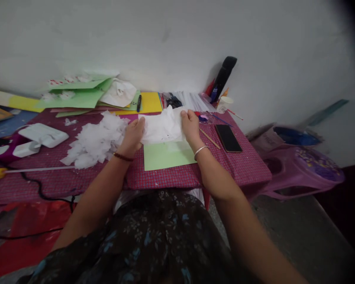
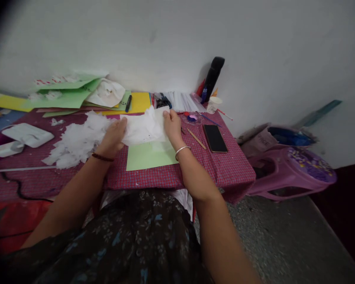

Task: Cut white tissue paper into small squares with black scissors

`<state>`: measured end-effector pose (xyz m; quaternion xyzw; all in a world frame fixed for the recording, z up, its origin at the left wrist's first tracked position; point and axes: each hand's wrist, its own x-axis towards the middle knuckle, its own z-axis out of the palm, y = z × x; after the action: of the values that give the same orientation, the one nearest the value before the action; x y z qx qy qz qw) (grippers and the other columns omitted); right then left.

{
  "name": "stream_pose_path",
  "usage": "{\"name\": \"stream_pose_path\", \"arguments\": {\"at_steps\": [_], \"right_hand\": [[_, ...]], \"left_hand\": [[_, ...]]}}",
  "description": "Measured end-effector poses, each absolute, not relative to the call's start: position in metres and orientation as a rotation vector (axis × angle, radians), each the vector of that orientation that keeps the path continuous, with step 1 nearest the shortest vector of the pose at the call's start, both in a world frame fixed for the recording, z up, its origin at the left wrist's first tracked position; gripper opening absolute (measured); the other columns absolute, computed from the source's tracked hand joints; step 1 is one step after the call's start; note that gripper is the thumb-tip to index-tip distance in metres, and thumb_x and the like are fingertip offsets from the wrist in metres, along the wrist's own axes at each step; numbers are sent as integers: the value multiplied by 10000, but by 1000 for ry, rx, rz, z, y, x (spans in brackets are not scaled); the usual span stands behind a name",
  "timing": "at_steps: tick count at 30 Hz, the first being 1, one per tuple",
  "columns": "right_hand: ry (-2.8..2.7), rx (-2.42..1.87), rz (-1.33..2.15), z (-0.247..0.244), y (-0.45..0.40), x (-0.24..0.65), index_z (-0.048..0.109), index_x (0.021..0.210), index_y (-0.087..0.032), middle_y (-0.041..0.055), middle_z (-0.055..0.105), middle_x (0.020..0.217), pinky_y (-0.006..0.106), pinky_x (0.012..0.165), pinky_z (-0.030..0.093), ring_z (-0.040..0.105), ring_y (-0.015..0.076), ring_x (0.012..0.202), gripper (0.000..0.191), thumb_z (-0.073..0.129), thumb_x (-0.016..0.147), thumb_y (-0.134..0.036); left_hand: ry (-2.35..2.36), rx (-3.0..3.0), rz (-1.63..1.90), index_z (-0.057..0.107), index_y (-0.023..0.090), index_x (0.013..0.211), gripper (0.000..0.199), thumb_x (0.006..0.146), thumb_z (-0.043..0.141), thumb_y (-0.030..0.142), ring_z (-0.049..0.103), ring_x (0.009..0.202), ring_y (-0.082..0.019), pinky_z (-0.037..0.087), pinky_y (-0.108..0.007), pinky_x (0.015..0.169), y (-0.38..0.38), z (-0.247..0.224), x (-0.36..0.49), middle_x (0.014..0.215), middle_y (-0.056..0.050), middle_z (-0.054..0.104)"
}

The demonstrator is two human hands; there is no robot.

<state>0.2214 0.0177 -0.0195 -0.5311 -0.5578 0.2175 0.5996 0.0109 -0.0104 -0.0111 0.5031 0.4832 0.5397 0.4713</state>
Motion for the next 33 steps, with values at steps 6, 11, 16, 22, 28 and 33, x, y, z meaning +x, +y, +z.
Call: {"name": "stream_pose_path", "arguments": {"at_steps": [6, 11, 16, 22, 28, 33], "right_hand": [[-1343, -1293, 440, -17, 20, 226, 302, 678, -258, -40, 326, 648, 287, 569, 293, 376, 142, 631, 352, 470, 950, -405], [-1344, -1305, 404, -16, 21, 229, 285, 678, -262, -41, 307, 653, 292, 587, 295, 371, 150, 640, 361, 471, 954, -402], [-1346, -1291, 346, -10, 16, 232, 299, 675, -262, -42, 296, 650, 297, 621, 315, 383, 160, 665, 360, 502, 951, -370], [-1339, -1288, 281, -5, 13, 238, 308, 666, -261, -39, 325, 650, 308, 631, 311, 398, 164, 666, 356, 506, 954, -329], [-1335, -1289, 291, -5, 16, 245, 293, 661, -266, -41, 311, 645, 314, 623, 304, 386, 164, 648, 363, 506, 947, -335], [-1310, -1310, 263, -6, 18, 247, 308, 641, -263, -44, 336, 618, 309, 604, 305, 379, 158, 625, 362, 528, 927, -291]], "left_hand": [[1012, 1133, 1128, 642, 186, 831, 117, 827, 619, 300, 679, 802, -230, 557, -380, 692, -17, -9, 16, 740, -74, 675], [1091, 1163, 1405, 620, 218, 932, 119, 848, 590, 297, 595, 704, -163, 493, -316, 653, -16, -20, 26, 838, -35, 667], [1430, 1564, 1547, 519, 212, 693, 224, 904, 568, 270, 426, 631, -146, 335, -296, 598, -10, -18, 15, 660, 13, 493], [1562, 1726, 1559, 391, 216, 616, 362, 847, 670, 210, 331, 609, -138, 242, -323, 612, -7, -8, 0, 600, 42, 373], [1603, 1802, 1602, 397, 227, 635, 330, 898, 594, 201, 332, 624, -165, 236, -331, 633, -3, -9, -7, 611, 30, 361], [1629, 1784, 1662, 333, 240, 630, 380, 916, 583, 222, 352, 640, -176, 279, -308, 620, -1, -9, -11, 626, 23, 331]]}}
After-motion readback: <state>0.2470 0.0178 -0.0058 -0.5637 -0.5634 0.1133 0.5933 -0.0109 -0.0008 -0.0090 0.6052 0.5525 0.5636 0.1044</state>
